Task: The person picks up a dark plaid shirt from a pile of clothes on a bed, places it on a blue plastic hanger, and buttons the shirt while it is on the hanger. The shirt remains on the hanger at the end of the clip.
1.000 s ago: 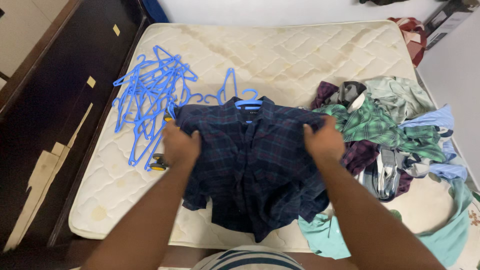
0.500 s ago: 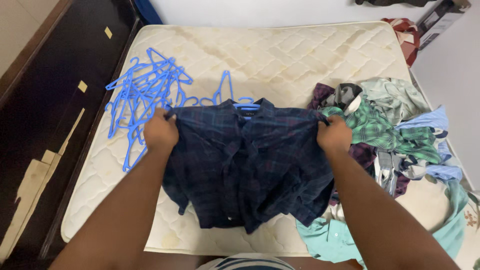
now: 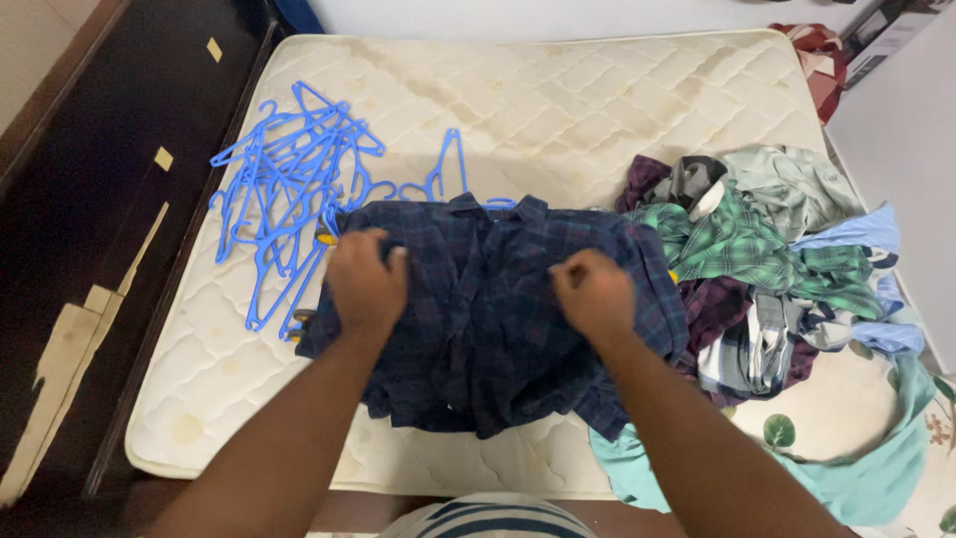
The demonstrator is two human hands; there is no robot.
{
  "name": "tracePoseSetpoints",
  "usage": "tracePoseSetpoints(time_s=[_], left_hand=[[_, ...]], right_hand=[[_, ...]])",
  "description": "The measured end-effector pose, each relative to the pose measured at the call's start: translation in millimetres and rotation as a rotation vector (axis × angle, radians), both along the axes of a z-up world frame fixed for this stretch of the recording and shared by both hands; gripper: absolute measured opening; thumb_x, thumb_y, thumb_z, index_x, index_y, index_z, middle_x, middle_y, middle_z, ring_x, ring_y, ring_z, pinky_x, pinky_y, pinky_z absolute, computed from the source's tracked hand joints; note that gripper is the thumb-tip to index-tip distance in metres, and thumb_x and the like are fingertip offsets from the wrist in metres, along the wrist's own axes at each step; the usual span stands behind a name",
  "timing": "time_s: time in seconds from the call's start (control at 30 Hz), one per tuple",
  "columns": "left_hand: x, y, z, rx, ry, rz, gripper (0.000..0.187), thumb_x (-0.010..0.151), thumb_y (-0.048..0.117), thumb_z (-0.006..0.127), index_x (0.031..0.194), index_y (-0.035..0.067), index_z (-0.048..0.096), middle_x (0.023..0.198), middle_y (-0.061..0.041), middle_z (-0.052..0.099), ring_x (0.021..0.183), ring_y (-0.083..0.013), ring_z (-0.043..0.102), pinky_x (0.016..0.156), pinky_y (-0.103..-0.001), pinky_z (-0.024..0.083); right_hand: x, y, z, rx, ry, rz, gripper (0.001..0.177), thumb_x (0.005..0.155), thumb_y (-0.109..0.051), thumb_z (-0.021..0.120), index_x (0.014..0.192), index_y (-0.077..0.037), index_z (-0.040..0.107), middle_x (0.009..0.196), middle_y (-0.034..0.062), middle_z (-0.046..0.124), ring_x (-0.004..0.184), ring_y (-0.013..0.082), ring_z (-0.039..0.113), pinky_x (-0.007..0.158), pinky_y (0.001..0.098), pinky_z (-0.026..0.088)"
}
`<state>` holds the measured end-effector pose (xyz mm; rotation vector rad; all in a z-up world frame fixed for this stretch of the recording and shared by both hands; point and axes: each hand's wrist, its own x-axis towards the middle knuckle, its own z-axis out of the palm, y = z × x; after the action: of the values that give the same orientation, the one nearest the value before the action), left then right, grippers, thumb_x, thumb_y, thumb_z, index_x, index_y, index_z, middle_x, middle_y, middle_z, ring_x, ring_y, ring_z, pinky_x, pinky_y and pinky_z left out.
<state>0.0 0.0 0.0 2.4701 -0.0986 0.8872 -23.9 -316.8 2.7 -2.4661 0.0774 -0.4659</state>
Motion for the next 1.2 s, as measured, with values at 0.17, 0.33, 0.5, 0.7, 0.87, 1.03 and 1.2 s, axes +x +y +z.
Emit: tracePoseSetpoints(time_s=[0.17,0.33,0.5,0.7,0.87,1.03,1.2], left_hand=[[-33.3,-55.0,-7.5,-0.123,0.461,-0.255,0.026,0.088,0.031,0.08,0.098,0.009,0.07,0.092,-0.014,0.069,0.089,-0.0345,0.068,0.078,-0.045,0.053],[-46.6,-74.5,-15.6,-0.19,0.355,-0.244,0.036,0.079,0.013,0.081,0.111,0.004,0.067,0.101,-0.016,0.071,0.095,-0.0362,0.069,0.081,-0.045,0.055],[-55.3,-87.7,-8.8,-0.294,0.369,-0.14,0.035,0.076,0.012,0.087,0.106,0.005,0.07,0.095,-0.015,0.073,0.088,-0.0317,0.073,0.077,-0.041,0.057],[-60.6,-102.9,0.3,-0.439,0.442,-0.131,0.032,0.076,0.009,0.083,0.106,0.008,0.073,0.086,-0.011,0.074,0.078,-0.0245,0.074,0.072,-0.037,0.058],[-61.0,-110.5,-1.3,-0.504,0.536,-0.119,0.029,0.082,0.006,0.077,0.11,0.009,0.074,0.085,-0.01,0.075,0.078,-0.0226,0.073,0.075,-0.035,0.057],[-58.1,-115.6,-10.5,-0.56,0.583,-0.091,0.02,0.087,0.007,0.074,0.107,0.009,0.076,0.093,-0.008,0.078,0.086,-0.0187,0.075,0.082,-0.032,0.057],[-58.9,-123.5,-8.0,-0.543,0.528,-0.064,0.021,0.08,0.005,0.078,0.101,0.007,0.078,0.093,-0.008,0.076,0.087,-0.0197,0.072,0.081,-0.033,0.056]], right_hand=[[-9.1,46.8,-14.0,0.103,0.26,0.19,0.038,0.075,-0.037,0.089,0.093,-0.006,0.076,0.08,0.0127,0.076,0.075,0.0251,0.076,0.07,0.0357,0.059],[-11.6,57.5,-20.1,0.163,0.272,0.117,0.035,0.074,-0.029,0.086,0.098,-0.006,0.076,0.082,0.011,0.077,0.078,0.025,0.076,0.073,0.0362,0.059],[-22.6,66.2,-8.2,0.132,0.229,-0.009,0.034,0.075,-0.024,0.09,0.098,-0.004,0.074,0.081,0.0144,0.076,0.08,0.0275,0.073,0.073,0.037,0.056],[-15.1,68.3,-15.6,0.916,0.562,0.026,0.027,0.078,-0.006,0.085,0.096,0.003,0.068,0.079,0.0086,0.068,0.059,0.0167,0.061,0.052,0.0323,0.05],[-15.5,63.2,-20.4,0.932,0.591,-0.145,0.026,0.08,-0.005,0.082,0.103,0.0,0.071,0.081,0.0048,0.068,0.065,0.0149,0.059,0.056,0.033,0.047],[-9.1,57.6,-22.9,1.074,0.688,-0.165,0.024,0.088,-0.009,0.077,0.11,-0.005,0.069,0.09,-0.0006,0.066,0.079,0.0119,0.059,0.068,0.0335,0.049],[-11.3,54.3,-33.0,1.129,0.63,0.015,0.018,0.089,-0.006,0.073,0.107,-0.006,0.07,0.084,-0.0021,0.064,0.069,0.0089,0.054,0.057,0.0278,0.041]])
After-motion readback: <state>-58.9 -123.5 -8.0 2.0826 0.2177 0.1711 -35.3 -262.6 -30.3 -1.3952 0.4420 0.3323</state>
